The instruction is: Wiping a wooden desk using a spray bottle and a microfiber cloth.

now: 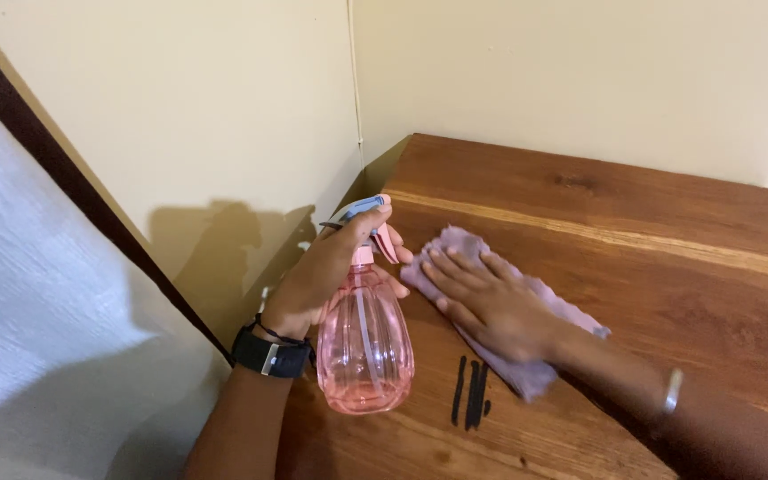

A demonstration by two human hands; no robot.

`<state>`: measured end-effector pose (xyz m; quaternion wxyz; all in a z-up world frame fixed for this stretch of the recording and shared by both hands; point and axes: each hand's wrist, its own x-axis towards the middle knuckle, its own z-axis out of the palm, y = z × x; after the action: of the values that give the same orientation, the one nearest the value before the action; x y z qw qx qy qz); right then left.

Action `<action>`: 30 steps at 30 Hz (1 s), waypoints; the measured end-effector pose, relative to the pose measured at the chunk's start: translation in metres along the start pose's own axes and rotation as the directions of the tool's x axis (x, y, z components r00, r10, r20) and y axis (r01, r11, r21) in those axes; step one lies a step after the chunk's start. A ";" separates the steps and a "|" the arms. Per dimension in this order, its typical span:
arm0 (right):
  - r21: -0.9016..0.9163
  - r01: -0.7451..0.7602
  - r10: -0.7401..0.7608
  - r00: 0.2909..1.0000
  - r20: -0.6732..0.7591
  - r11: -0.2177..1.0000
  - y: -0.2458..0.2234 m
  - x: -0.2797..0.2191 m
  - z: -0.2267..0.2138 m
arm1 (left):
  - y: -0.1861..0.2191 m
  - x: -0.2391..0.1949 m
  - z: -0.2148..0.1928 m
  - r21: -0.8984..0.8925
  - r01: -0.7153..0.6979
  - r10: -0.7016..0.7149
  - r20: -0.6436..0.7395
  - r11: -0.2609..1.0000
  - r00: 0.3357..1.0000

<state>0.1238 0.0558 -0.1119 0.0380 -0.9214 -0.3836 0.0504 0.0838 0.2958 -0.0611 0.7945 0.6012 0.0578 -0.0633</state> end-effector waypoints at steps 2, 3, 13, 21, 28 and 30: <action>0.076 0.089 -0.087 0.996 -0.036 0.993 -0.002 -0.015 -0.002 | 0.005 -0.003 0.000 -0.015 -0.007 0.007 0.015 1.000 1.000; 0.075 0.090 -0.088 0.995 -0.036 0.993 0.003 -0.016 -0.001 | 0.008 -0.004 -0.002 -0.016 -0.008 0.008 0.014 1.000 1.000; 0.063 -0.059 0.062 0.996 -0.058 0.996 0.031 0.044 -0.001 | 0.018 -0.002 -0.020 -0.033 -0.013 0.013 -0.010 0.999 1.000; 0.003 -0.065 0.065 0.995 -0.069 0.998 0.024 0.100 0.006 | 0.029 -0.011 -0.015 -0.034 0.006 -0.007 -0.051 0.999 0.999; 0.160 0.068 -0.049 0.992 -0.120 0.985 0.012 0.063 -0.002 | 0.021 -0.001 -0.022 -0.053 0.004 -0.008 -0.064 0.999 0.998; 0.150 0.087 -0.064 0.986 -0.156 0.985 0.016 0.062 0.000 | 0.016 0.005 -0.025 -0.056 0.000 -0.003 -0.045 0.998 0.999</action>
<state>0.1782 0.0886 -0.1172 0.1408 -0.9015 -0.4092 0.0090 0.0910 0.3242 -0.0533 0.8093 0.5801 0.0779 -0.0487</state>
